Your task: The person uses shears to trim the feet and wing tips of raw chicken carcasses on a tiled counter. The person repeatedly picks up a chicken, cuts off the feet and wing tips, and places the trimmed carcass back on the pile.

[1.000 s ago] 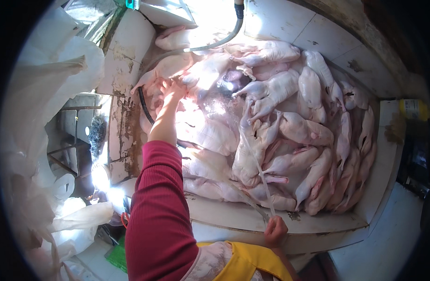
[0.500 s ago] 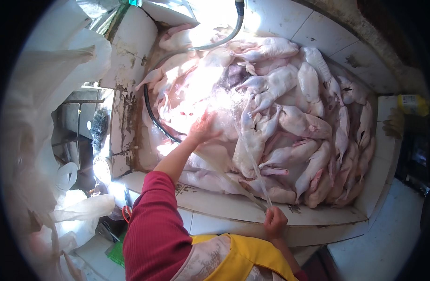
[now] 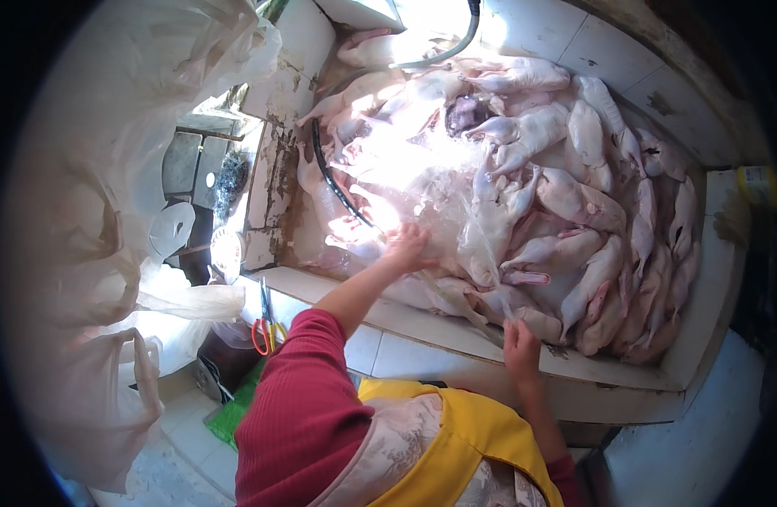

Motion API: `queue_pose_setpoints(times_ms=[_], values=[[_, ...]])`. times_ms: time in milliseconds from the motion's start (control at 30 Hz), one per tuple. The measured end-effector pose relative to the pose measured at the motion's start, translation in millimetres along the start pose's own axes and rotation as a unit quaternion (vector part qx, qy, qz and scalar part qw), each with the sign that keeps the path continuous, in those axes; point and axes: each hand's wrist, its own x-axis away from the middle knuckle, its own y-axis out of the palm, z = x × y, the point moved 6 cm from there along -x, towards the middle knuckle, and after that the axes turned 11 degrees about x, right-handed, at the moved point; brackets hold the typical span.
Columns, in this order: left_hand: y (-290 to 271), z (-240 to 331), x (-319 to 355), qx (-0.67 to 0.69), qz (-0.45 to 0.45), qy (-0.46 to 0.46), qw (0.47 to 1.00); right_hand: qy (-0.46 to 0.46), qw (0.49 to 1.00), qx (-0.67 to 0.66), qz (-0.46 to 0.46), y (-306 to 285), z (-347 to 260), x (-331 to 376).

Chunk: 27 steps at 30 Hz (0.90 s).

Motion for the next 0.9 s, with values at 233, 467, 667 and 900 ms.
queue_pose_setpoints(times_ms=[233, 467, 667, 900], values=[[-41.2, -92.7, -44.0, -0.019, -0.051, -0.211, 0.976, 0.043, 0.952, -0.304, -0.009, 53.9, 2.0, -28.0], [-22.0, 94.0, -42.3, 0.317, 0.219, 0.058, 0.921, 0.331, 0.579, -0.735, -0.121, 45.6, -21.5, -11.9], [22.7, 275.0, 45.7, 0.565, -0.160, 0.038, 0.808, 0.210, 0.522, -0.827, 0.000, 18.2, -17.5, 11.2], [49.0, 343.6, 137.6, 0.187, 0.006, 0.323, 0.928, 0.243, 0.600, -0.761, 0.051, 5.3, 123.9, -21.0]])
